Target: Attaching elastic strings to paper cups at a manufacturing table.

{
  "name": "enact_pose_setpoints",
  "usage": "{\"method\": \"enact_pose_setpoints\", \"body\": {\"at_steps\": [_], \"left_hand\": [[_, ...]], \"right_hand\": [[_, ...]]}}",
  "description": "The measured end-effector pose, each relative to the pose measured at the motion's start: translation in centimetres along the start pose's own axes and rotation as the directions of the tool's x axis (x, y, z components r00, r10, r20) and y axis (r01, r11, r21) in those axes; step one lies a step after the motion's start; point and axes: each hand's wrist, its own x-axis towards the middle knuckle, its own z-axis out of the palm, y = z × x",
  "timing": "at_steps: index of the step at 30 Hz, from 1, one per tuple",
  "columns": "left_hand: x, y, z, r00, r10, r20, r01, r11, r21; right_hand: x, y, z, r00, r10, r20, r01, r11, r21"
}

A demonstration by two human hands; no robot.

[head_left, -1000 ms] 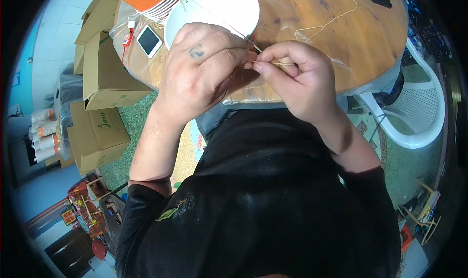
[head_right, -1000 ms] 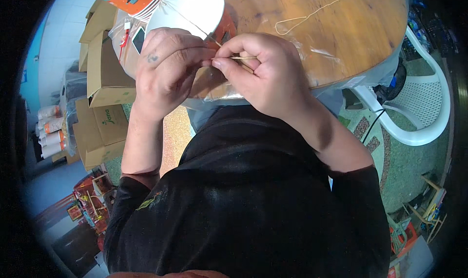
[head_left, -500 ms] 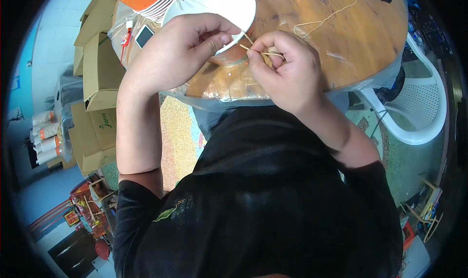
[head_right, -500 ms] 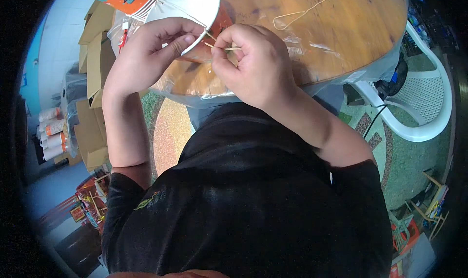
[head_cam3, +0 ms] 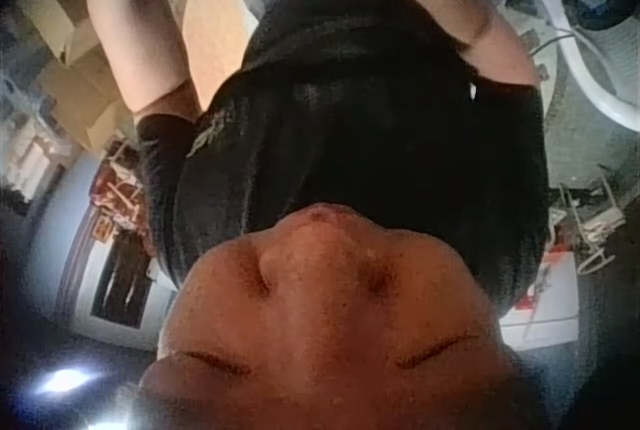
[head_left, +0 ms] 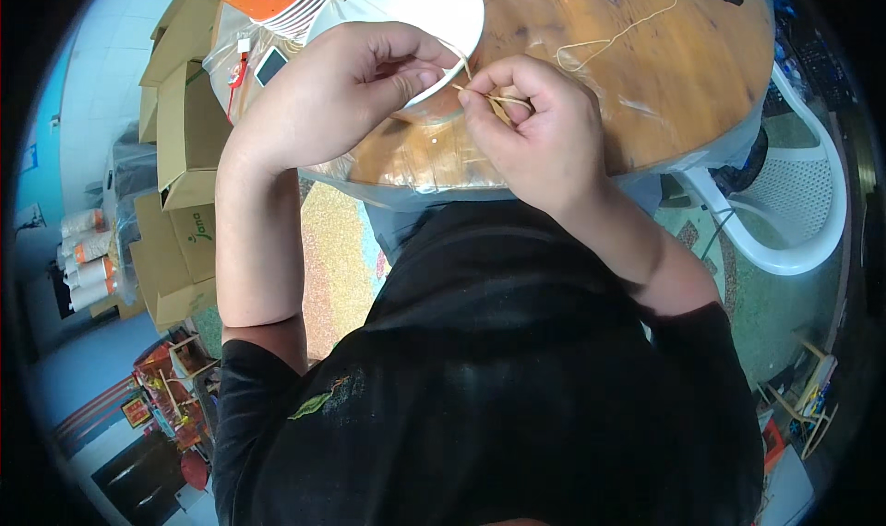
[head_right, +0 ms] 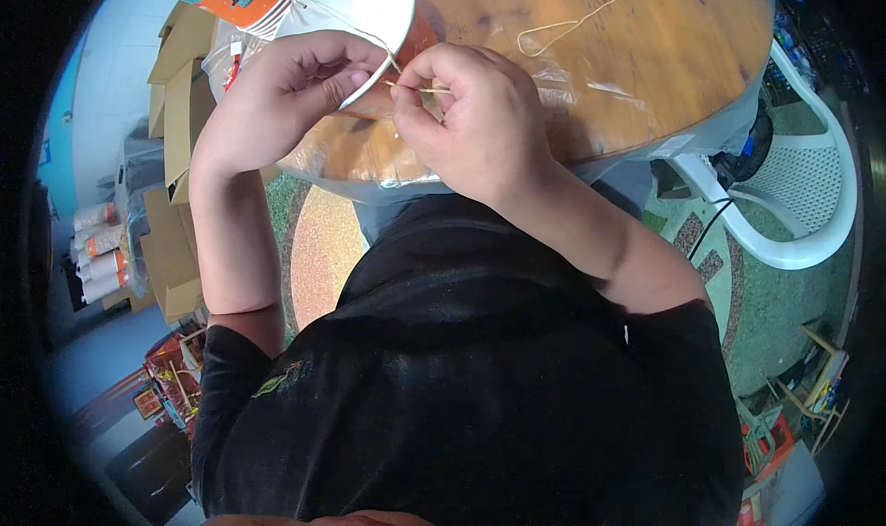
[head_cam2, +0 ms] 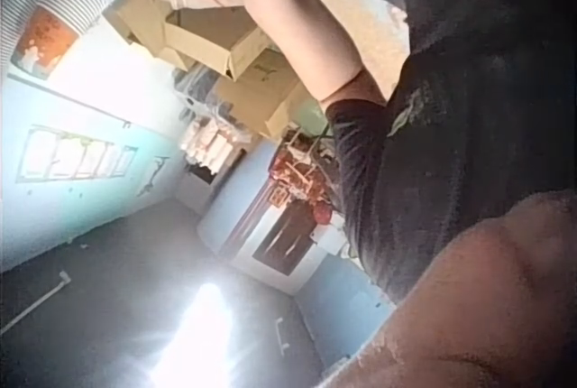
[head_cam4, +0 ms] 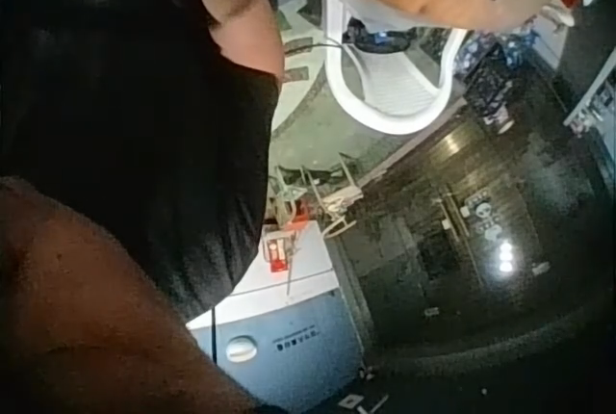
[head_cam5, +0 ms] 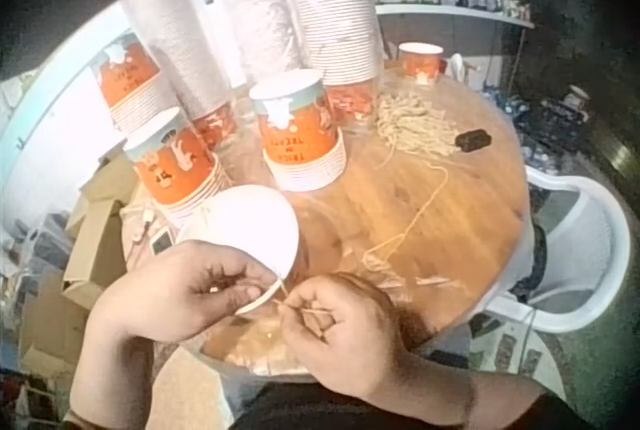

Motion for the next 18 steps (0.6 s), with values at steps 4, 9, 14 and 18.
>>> {"method": "enact_pose_setpoints", "body": {"at_steps": [4, 9, 14, 18], "left_hand": [[0.6, -0.2, -0.7, 0.984, -0.116, 0.132, 0.133, 0.983, -0.125], [0.9, 0.1, -1.2, 0.976, -0.116, 0.186, 0.150, 0.972, -0.183], [1.0, -0.1, -1.2, 0.959, -0.182, 0.219, 0.192, 0.981, -0.026], [0.9, 0.7, -0.1, 0.972, -0.189, 0.139, 0.181, 0.981, 0.068]], "right_hand": [[0.0, 0.1, 0.2, 1.000, -0.027, -0.009, 0.027, 0.999, -0.019], [0.1, -0.1, 0.5, 1.000, -0.017, -0.025, 0.017, 1.000, -0.001], [0.0, 0.0, 0.9, 0.997, -0.058, -0.047, 0.059, 0.998, 0.018], [-0.3, 1.2, 1.3, 0.994, 0.092, 0.054, -0.101, 0.977, 0.190]]}}
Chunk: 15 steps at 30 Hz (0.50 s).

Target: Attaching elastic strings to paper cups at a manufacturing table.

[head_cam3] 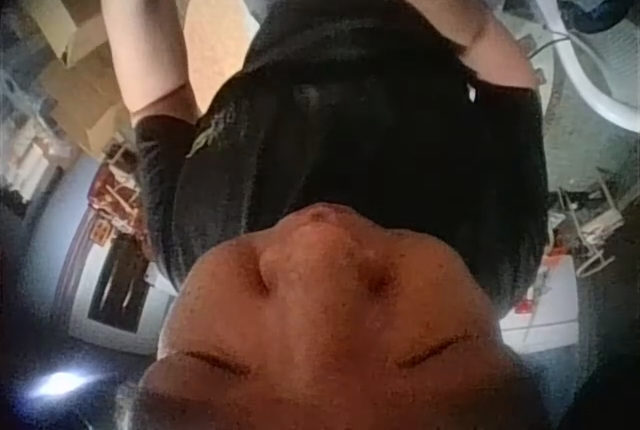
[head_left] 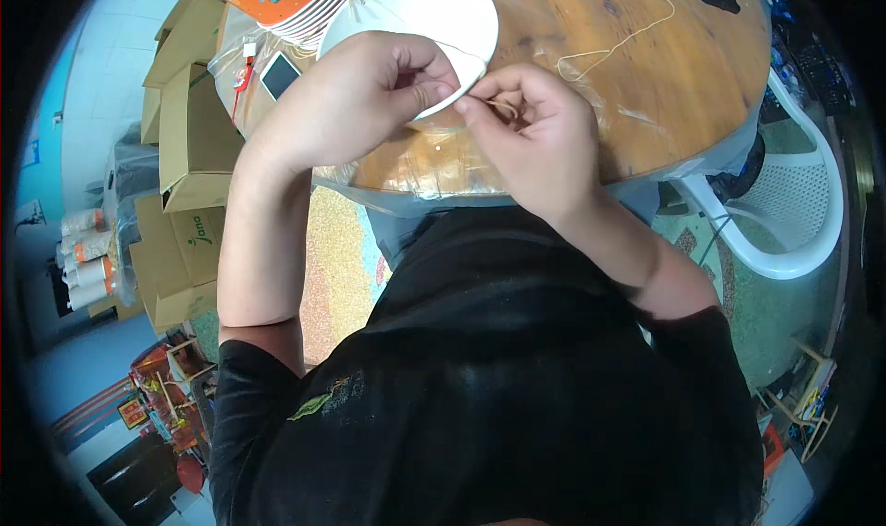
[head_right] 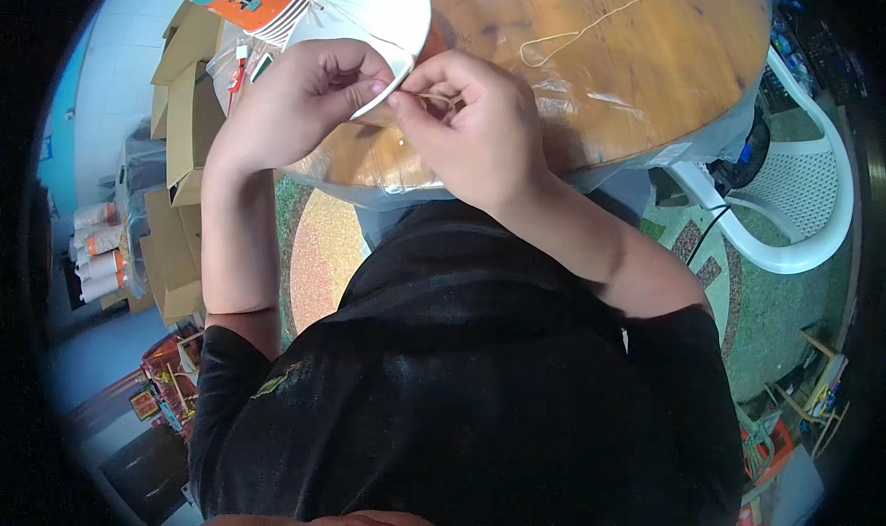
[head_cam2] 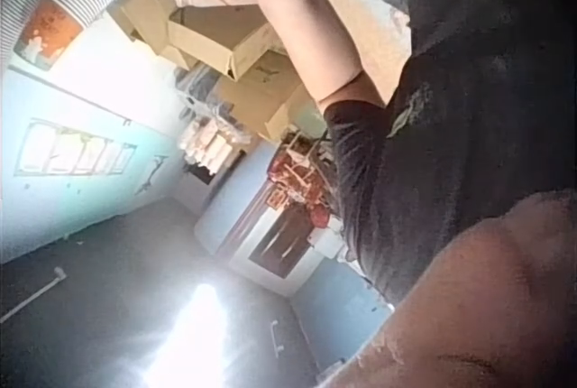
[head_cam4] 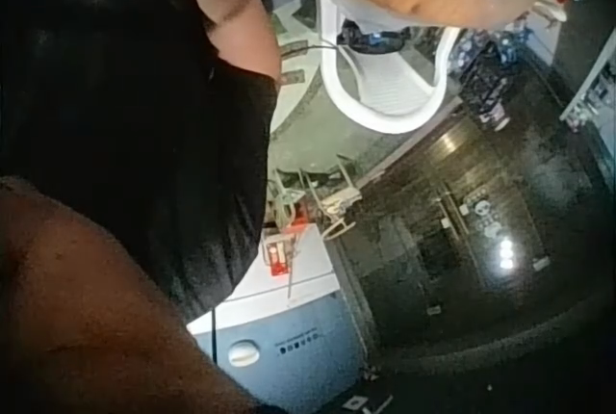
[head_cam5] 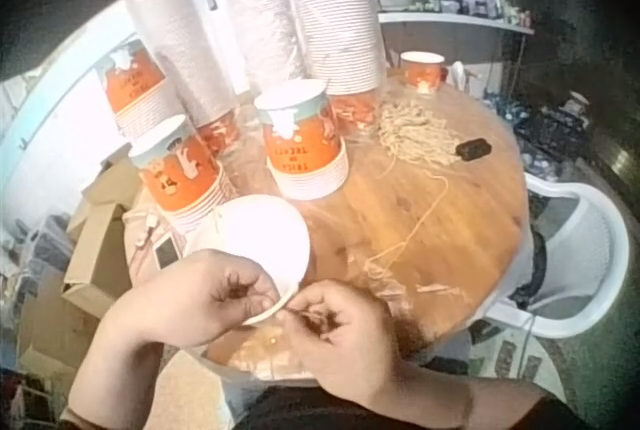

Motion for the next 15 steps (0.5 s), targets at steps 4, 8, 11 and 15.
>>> {"method": "enact_pose_setpoints", "body": {"at_steps": [4, 8, 11, 15], "left_hand": [[-0.8, 0.5, 1.0, 0.983, 0.102, -0.155, -0.083, 0.988, 0.128], [-1.2, 0.5, 1.8, 0.879, 0.386, -0.282, -0.283, 0.896, 0.343], [-1.2, 0.8, 1.8, 0.831, 0.470, -0.299, -0.304, 0.833, 0.463], [-1.0, 1.1, 2.5, 0.794, 0.465, -0.392, -0.275, 0.849, 0.451]], "right_hand": [[0.9, 0.5, -0.8, 0.994, -0.023, -0.102, 0.057, 0.935, 0.349], [1.8, -1.2, -1.9, 0.983, 0.153, -0.104, -0.022, 0.655, 0.755], [2.7, -0.7, -2.2, 0.983, 0.000, -0.184, 0.122, 0.749, 0.652], [3.5, -1.4, -2.1, 0.997, -0.048, -0.058, 0.072, 0.831, 0.552]]}}
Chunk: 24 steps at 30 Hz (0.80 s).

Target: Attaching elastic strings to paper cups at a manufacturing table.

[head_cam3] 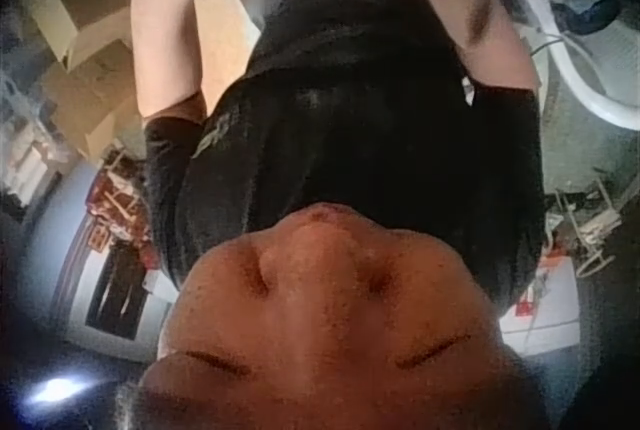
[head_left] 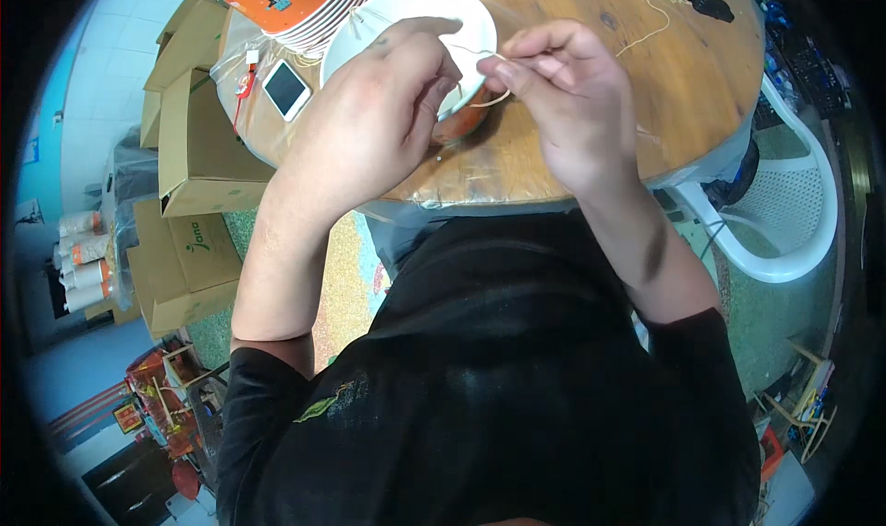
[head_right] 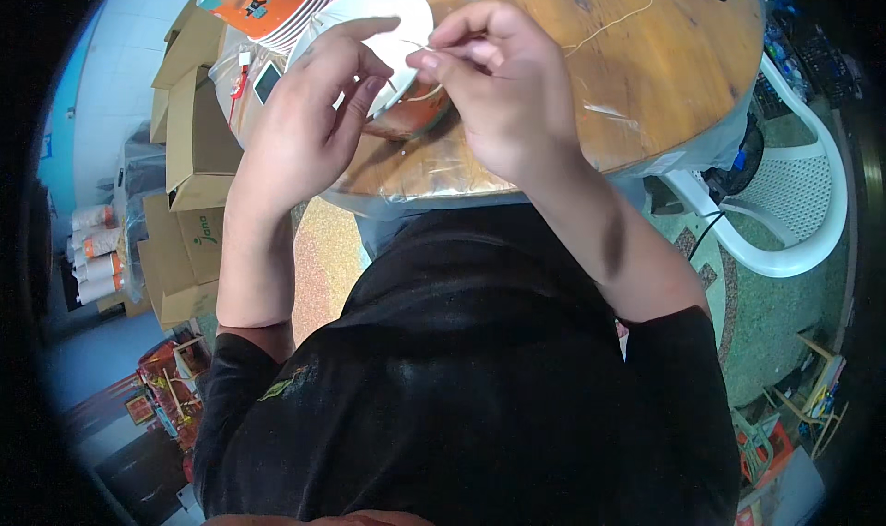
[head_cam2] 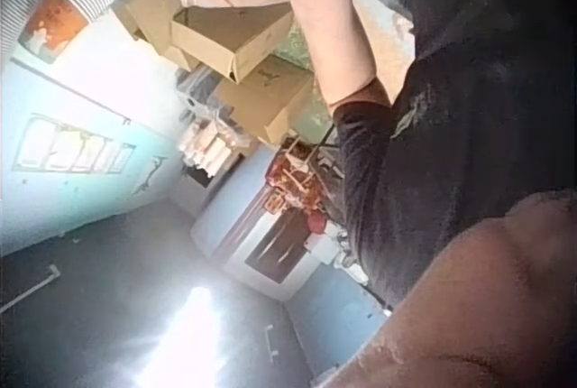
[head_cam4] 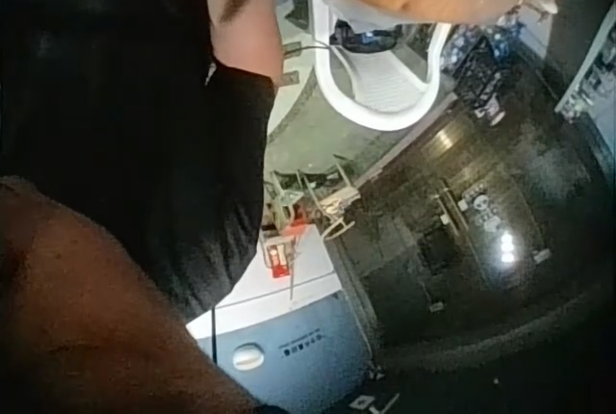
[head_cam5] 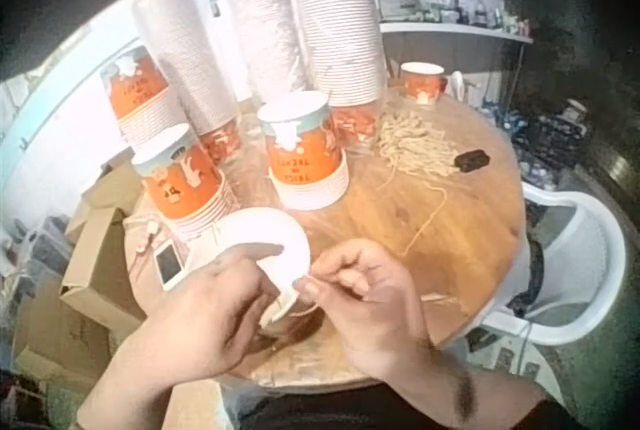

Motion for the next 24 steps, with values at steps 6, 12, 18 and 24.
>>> {"method": "enact_pose_setpoints", "body": {"at_steps": [6, 12, 18, 24], "left_hand": [[0.0, 1.4, 0.7, 0.989, -0.149, 0.014, 0.149, 0.978, -0.143], [-0.5, 0.9, 2.1, 0.951, -0.308, -0.019, 0.281, 0.892, -0.355], [-0.7, 1.1, 2.4, 0.946, -0.293, -0.139, 0.245, 0.926, -0.288], [-0.8, 0.2, 2.3, 0.986, -0.072, -0.150, 0.040, 0.977, -0.208]], "right_hand": [[1.0, -1.4, -0.4, 0.983, 0.130, 0.133, -0.098, 0.970, -0.223], [0.2, -2.3, -0.2, 0.977, 0.192, 0.097, -0.170, 0.966, -0.197], [-1.2, -2.4, 1.0, 0.977, 0.214, 0.015, -0.208, 0.959, -0.191], [-1.5, -0.9, 1.7, 0.994, 0.106, 0.006, -0.102, 0.965, -0.240]]}}
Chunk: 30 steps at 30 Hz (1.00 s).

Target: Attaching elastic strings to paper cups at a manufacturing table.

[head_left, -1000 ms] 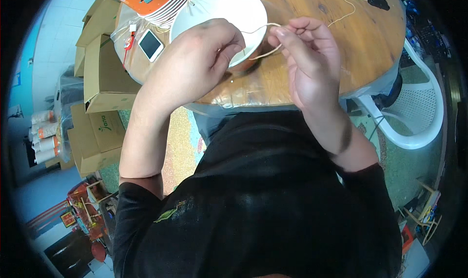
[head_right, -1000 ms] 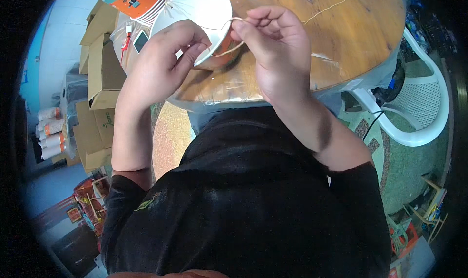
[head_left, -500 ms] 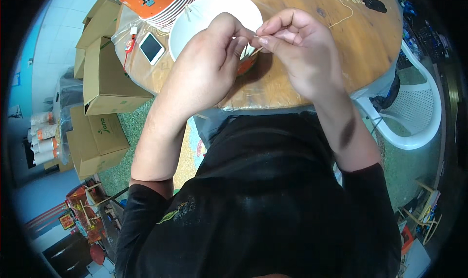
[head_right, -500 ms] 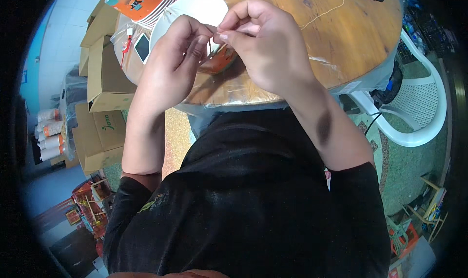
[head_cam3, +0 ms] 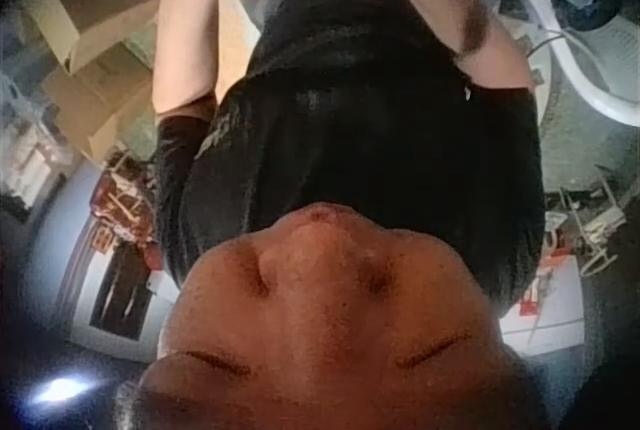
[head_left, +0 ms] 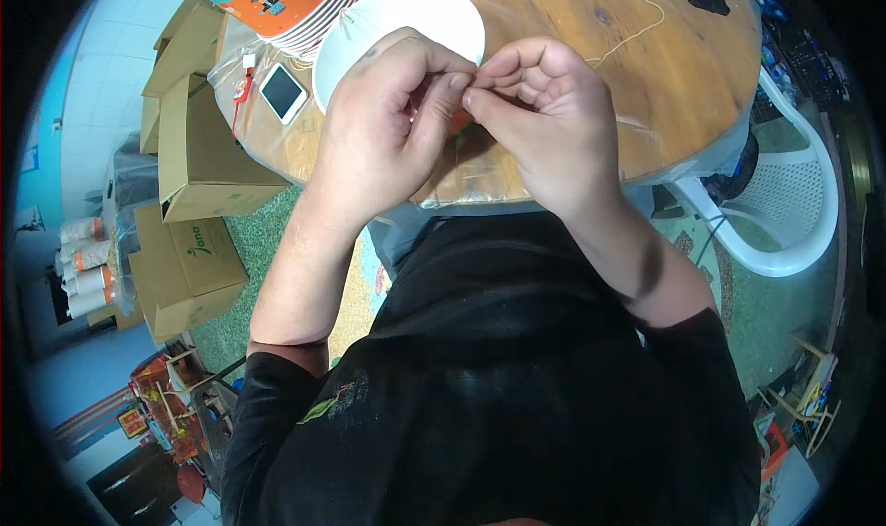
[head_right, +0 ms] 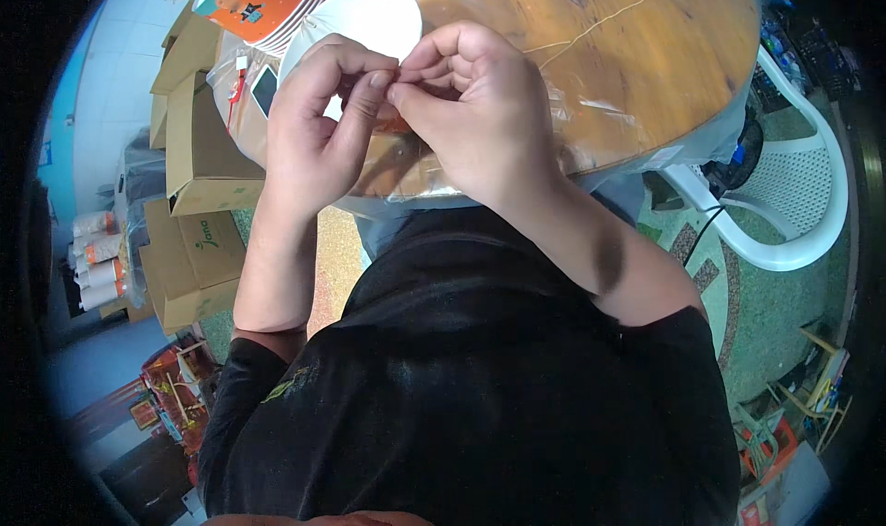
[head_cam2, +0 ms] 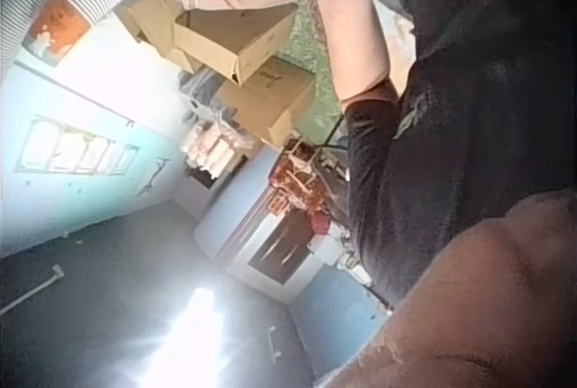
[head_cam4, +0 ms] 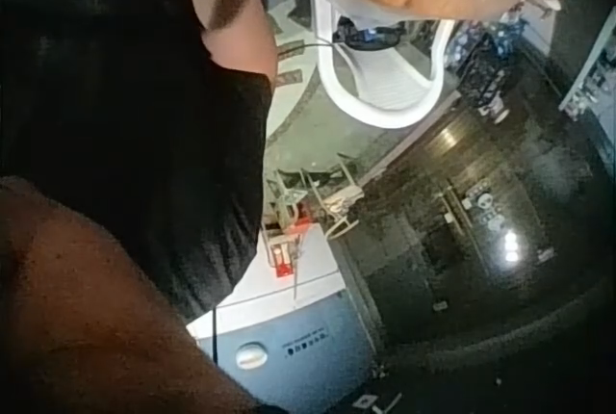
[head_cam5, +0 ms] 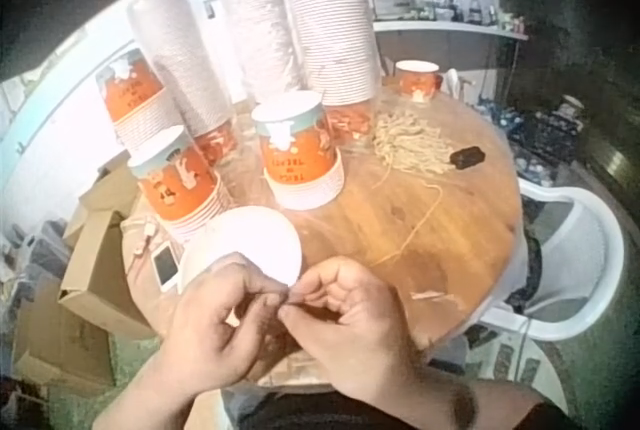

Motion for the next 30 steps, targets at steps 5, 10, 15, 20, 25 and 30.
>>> {"method": "enact_pose_setpoints", "body": {"at_steps": [5, 10, 15, 20, 25, 30], "left_hand": [[-0.4, 0.3, 0.5, 0.992, -0.105, -0.063, 0.085, 0.960, -0.267], [-0.9, -0.7, 0.5, 0.995, 0.004, -0.096, -0.030, 0.960, -0.279], [0.2, -0.6, -1.3, 0.979, 0.183, 0.087, -0.189, 0.980, 0.064], [0.0, 0.2, -1.0, 0.981, 0.189, 0.049, -0.193, 0.977, 0.089], [0.0, 0.1, -0.6, 0.982, 0.185, 0.029, -0.187, 0.972, 0.145], [0.3, 0.1, -0.8, 0.982, 0.178, 0.067, -0.188, 0.967, 0.173]], "right_hand": [[0.0, 0.8, 0.0, 1.000, 0.014, 0.006, -0.015, 0.998, 0.060], [0.1, 0.4, -0.4, 0.998, 0.052, 0.033, -0.055, 0.992, 0.110], [0.2, 0.1, -1.1, 0.997, 0.054, 0.055, -0.060, 0.991, 0.119], [-0.1, -1.0, -2.1, 0.990, 0.078, 0.119, -0.086, 0.995, 0.060], [-0.4, -1.2, -2.3, 0.985, 0.045, 0.164, -0.045, 0.999, -0.005], [-0.6, -0.4, -2.1, 0.982, -0.155, 0.109, 0.171, 0.972, -0.164]]}}
